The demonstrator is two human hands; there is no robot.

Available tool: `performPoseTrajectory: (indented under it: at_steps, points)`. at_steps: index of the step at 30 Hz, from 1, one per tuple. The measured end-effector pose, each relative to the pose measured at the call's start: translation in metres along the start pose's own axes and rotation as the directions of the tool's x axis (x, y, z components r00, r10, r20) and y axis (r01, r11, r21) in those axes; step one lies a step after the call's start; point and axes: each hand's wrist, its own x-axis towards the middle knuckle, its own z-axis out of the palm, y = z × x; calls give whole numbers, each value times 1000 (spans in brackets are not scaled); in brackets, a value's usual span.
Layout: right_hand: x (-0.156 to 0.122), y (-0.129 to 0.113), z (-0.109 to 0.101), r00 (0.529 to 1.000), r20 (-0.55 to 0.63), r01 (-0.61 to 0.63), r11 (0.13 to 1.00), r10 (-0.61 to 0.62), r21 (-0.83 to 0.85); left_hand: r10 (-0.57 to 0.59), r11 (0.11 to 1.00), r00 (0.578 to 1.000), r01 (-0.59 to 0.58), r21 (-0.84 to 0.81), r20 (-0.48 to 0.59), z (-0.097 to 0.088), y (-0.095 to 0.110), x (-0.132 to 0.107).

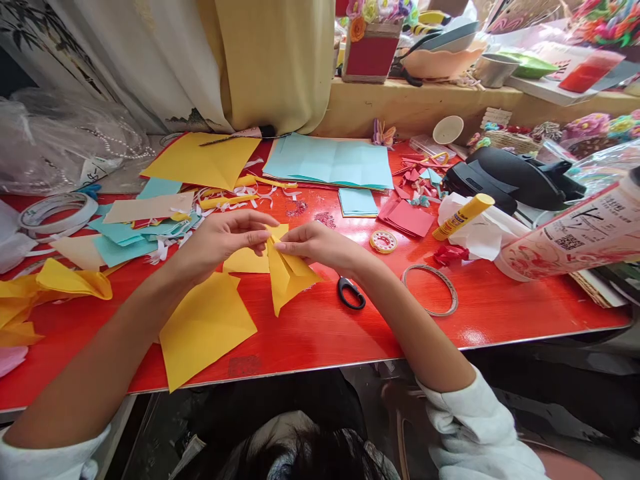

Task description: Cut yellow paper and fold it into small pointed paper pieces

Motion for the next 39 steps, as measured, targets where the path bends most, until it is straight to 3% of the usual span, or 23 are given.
performPoseTrajectory:
  at_steps: [6,11,25,33,39]
  points:
    - [-4,-1,-7,994,71,-98,980,87,173,146,987,986,-151,54,85,-3,4,-3]
    - [-3,0,-7,994,96,-56,995,48,81,187,973,980,-195,124,69,-1,1,-2]
    - [0,1,0,998,35,-44,993,48,-110,96,975,992,-110,195,79,0,-4,-2]
    - [-2,0,-8,979,181,-104,994,98,29,197,963,971,-217,162,132,-2,5,-3]
    - [-2,2,-10,975,190,-118,993,110,28,199,973,978,-205,103,61,3,1,-4]
